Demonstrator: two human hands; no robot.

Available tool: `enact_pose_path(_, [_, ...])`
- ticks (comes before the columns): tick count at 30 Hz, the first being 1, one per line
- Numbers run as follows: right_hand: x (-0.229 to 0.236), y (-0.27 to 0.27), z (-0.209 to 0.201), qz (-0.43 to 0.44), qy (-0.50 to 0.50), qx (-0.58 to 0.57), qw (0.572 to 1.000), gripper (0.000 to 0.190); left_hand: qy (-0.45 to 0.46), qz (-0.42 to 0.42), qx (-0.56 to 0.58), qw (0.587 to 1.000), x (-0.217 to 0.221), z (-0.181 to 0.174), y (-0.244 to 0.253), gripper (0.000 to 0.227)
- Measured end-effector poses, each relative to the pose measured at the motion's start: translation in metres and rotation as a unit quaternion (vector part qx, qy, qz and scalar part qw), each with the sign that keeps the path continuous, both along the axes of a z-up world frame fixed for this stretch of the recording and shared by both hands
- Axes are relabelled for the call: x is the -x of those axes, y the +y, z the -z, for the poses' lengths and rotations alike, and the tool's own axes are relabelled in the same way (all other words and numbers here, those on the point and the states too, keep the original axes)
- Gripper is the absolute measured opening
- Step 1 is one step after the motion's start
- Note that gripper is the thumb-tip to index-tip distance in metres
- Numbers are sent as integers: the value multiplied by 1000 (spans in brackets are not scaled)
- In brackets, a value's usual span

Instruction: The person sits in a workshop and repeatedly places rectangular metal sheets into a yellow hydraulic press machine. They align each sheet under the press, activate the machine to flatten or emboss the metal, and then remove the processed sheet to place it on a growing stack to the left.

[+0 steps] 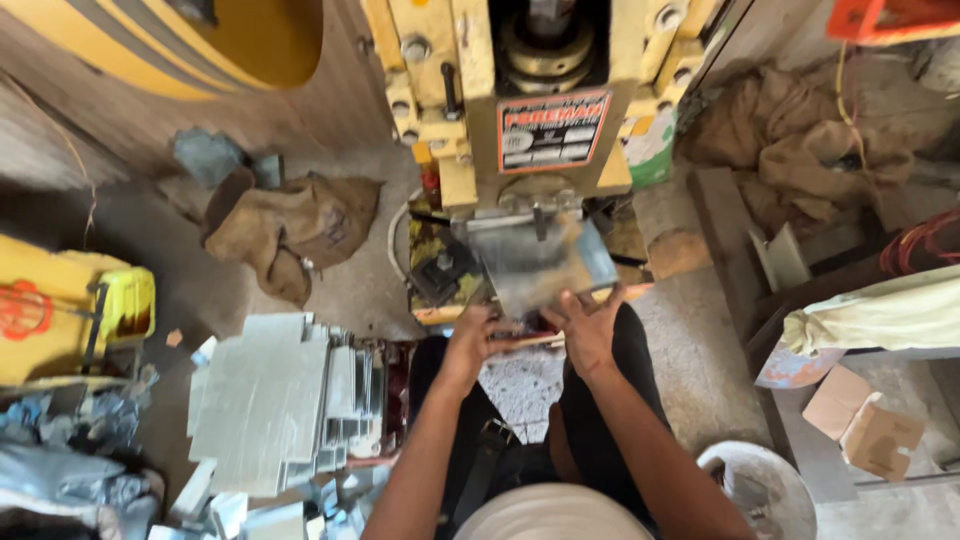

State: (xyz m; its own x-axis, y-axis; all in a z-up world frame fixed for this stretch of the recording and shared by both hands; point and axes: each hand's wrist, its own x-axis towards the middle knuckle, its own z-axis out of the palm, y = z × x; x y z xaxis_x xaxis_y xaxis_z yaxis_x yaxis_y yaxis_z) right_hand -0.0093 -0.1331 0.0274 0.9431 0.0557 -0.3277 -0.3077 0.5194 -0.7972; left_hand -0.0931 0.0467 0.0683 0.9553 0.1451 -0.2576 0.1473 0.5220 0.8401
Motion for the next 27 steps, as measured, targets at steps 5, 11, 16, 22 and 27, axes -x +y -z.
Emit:
enact_pose_path(5, [-9,6,-4,-84,-137,4,987,95,55,-61,-346,935,-17,31,-12,74])
enact_pose_path(11, [-40,-4,11,-95,-146,56,983,81,-31,-144,-263,954,-50,53,9,56])
enact_pose_path(16, [-42,-12,23,-81,-126,143,978,74,-19,-172,-310,935,-43,52,12,46])
enact_pose_path(22, [-51,-12,42,-50,-136,151,978,77,8,-219,-361,907,-47,79,13,40])
enact_pose_path(27, [-47,-11,25,-29,-160,168,972,89,18,-231,-379,896,-49,116,22,37])
